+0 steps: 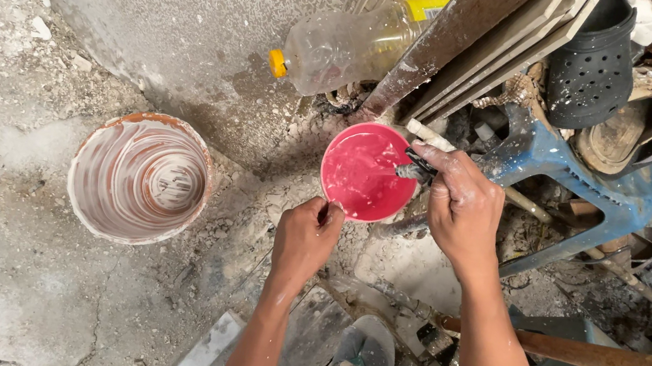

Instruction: The person dips a brush into a container of brown stain and brushes the stain along the grooved face of a long plaster cornice molding, working along its length. They then carry a stained mixing bowl across the workshop, scoop water into a pink cup, and scoop gypsum powder from a bag into the bowl.

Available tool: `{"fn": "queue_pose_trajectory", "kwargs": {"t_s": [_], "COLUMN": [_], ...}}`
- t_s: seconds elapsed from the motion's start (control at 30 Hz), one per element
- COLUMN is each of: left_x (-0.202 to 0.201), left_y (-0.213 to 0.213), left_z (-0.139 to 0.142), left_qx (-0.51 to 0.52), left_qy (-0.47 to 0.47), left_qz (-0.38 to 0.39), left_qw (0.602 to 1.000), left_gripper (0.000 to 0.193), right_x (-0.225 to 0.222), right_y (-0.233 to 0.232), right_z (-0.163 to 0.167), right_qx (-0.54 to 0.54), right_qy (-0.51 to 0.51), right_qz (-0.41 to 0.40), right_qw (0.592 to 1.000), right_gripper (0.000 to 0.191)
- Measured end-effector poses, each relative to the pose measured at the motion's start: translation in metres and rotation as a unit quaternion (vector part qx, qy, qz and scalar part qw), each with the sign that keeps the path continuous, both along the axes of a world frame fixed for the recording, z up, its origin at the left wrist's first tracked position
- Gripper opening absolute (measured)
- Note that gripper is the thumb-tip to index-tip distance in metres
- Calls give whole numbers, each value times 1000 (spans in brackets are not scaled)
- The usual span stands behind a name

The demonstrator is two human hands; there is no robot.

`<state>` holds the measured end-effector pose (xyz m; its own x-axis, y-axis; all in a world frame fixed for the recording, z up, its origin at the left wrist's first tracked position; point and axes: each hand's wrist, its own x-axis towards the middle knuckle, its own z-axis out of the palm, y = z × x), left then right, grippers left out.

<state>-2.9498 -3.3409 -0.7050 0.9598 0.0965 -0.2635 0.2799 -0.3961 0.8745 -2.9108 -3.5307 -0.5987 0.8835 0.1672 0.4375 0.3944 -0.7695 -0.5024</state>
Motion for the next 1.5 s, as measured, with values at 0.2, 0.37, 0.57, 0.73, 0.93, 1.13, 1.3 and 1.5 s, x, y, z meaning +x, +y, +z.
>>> {"fn": "queue_pose_trajectory", "kwargs": {"t_s": [0.2,0.37,0.57,0.73,0.93,1.13,1.3,1.5], "left_x": [0,-1,-3,-3,-3,-1,2,2], "left_y": [1,1,1,1,2,2,1,1], "left_z": [0,-1,-3,-4,-4,-5,-7,-6], "left_qx": [4,3,18,20,12,19,26,35], "left_qy": [-2,-7,-22,-15,-11,-20,26,8], "left_qz": [6,0,2,-2,1,5,-6,-1], "left_qw": [1000,1000,1000,1000,1000,1000,999,999], "left_gripper": [33,34,32,33,33,34,35,34], "right_x": [-1,-2,-2,-4,-4,-2,0,0], "right_y": [2,2,2,2,3,4,3,2], "right_z": [0,0,0,0,1,3,3,3], "right_qx": [-5,-5,-9,-9,-3,-3,-2,-14], "right_qy": [13,-8,-9,8,2,5,4,1], "right_qz": [-11,-4,0,-9,-7,-8,-11,-7], "right_qw": [1000,1000,1000,1000,1000,1000,1000,1000], "right_gripper": [41,40,41,41,42,41,39,39]}}
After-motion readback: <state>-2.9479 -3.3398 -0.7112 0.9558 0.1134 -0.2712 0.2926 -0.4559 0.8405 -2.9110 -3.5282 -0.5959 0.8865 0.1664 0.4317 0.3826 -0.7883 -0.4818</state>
